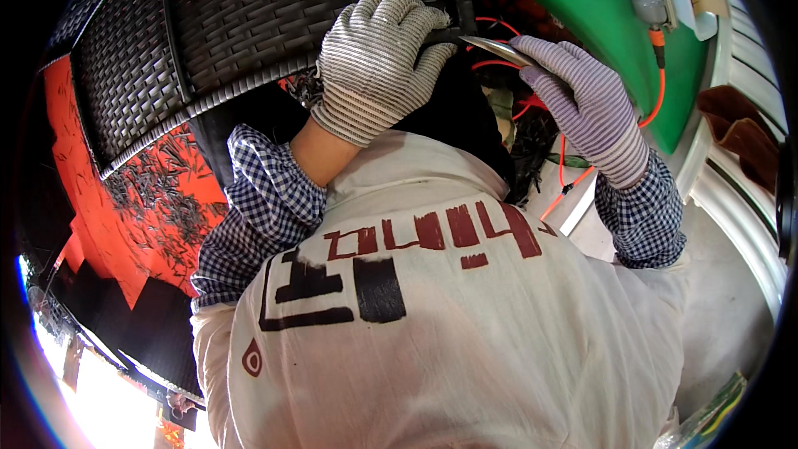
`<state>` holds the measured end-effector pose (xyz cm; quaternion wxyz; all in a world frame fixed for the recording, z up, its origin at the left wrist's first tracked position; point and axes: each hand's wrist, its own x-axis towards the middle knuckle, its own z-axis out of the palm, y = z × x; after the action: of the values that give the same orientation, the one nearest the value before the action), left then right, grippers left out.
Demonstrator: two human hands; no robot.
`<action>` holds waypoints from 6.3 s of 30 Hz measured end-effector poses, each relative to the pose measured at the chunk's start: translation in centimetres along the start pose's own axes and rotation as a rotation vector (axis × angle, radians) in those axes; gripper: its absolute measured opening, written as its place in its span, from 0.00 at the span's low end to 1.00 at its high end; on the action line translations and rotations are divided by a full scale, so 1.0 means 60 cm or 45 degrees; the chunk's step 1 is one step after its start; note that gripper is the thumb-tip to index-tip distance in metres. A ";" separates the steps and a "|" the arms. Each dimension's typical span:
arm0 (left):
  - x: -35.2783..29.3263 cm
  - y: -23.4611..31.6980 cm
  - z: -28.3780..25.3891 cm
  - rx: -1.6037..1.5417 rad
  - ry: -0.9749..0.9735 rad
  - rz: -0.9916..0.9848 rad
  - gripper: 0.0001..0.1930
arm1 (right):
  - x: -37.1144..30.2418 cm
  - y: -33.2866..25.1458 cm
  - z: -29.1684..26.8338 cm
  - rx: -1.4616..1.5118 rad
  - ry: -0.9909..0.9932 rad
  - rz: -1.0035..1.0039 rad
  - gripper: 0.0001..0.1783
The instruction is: The person assembles pieces of woven wicker furniture by inserting fasteners, using a heat gun, and trimming excess material with a cutting tool.
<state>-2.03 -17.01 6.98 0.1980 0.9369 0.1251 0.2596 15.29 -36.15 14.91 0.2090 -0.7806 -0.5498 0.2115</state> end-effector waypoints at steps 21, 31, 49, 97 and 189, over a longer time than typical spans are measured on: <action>0.002 0.002 0.000 -0.082 -0.026 -0.050 0.15 | 0.030 -0.010 0.007 -0.322 0.063 -0.164 0.17; -0.002 -0.005 -0.004 -0.088 -0.002 -0.018 0.18 | 0.030 -0.016 -0.008 -0.125 0.087 -0.064 0.18; -0.008 -0.004 -0.010 -0.026 0.106 -0.098 0.16 | 0.110 0.007 -0.008 0.125 0.093 0.177 0.18; -0.011 -0.010 -0.008 0.023 0.017 -0.073 0.19 | 0.139 -0.005 0.053 -0.247 -0.065 -0.564 0.18; -0.016 -0.009 -0.003 0.015 -0.084 -0.098 0.17 | 0.165 -0.038 0.026 -0.066 -0.466 0.040 0.09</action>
<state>-3.02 -16.79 6.46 0.2062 0.9407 0.1559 0.2199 15.71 -25.93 13.93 0.0822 -0.7428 -0.5715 0.3390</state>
